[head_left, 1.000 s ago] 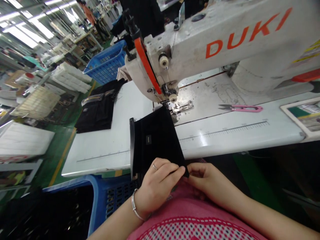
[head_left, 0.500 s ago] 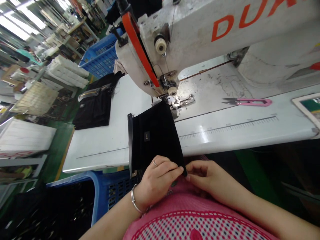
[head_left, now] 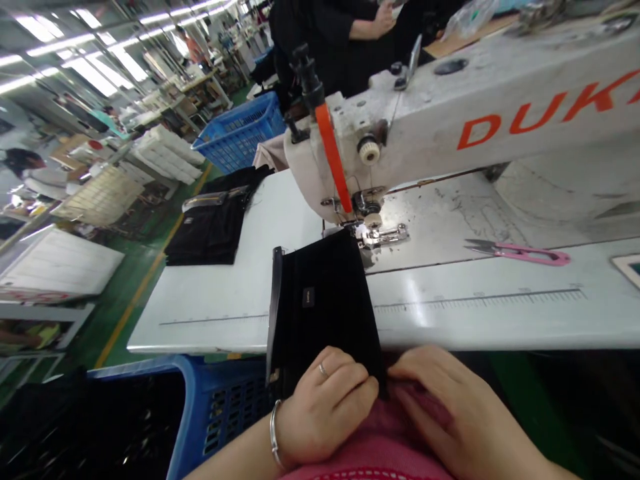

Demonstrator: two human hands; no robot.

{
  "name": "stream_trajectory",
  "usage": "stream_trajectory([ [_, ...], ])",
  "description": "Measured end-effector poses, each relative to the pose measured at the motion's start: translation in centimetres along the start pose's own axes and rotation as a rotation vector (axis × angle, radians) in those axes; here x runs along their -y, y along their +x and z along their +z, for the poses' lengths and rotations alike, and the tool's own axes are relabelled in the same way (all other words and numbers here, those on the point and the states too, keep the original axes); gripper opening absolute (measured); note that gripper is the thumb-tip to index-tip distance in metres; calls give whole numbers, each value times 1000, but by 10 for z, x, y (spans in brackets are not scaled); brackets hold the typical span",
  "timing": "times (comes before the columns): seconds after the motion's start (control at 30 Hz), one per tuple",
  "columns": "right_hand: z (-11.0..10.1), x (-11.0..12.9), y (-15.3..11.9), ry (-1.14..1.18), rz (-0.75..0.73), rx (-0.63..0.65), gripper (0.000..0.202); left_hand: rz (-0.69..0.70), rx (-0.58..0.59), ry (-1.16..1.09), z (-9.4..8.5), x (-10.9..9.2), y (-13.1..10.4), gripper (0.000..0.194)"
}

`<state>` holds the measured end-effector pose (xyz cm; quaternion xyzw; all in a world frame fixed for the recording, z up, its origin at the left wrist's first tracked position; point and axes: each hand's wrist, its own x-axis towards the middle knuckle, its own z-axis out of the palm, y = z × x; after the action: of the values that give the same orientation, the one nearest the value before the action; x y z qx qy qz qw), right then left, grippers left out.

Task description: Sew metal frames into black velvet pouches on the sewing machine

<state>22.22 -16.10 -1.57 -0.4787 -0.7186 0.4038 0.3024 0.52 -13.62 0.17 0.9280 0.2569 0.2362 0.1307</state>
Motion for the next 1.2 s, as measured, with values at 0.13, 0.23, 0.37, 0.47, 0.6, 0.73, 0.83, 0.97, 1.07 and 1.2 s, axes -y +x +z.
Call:
stream_trajectory([
  [0.13,-3,-8,11,-416,-551,-260,23,-40,16,21,0,2,2,21],
  [0.23,-4,-8,24,-453,-662,-250,26,-61,69,45,-1,8,5,22],
  [0.37,-8,-5,38,-479,-658,-224,26,-34,121,106,-4,22,11,21],
  [0.47,-12,-6,45,-495,-651,-195,24,-59,131,120,-6,31,16,19],
  [0.6,-15,-11,51,-495,-612,-137,23,-54,85,101,-7,43,22,14],
  [0.73,-17,-16,56,-501,-573,-102,23,-30,93,75,-12,56,30,19],
  [0.83,-18,-19,60,-502,-532,-88,27,-11,111,79,-16,67,36,21],
  [0.97,-22,-21,69,-545,-495,-52,34,23,108,78,-16,83,46,23],
  [1.07,-26,-24,77,-576,-477,-39,36,54,88,79,-16,95,55,22],
  [1.2,-34,-27,92,-625,-477,-12,34,75,116,122,-17,109,66,22],
])
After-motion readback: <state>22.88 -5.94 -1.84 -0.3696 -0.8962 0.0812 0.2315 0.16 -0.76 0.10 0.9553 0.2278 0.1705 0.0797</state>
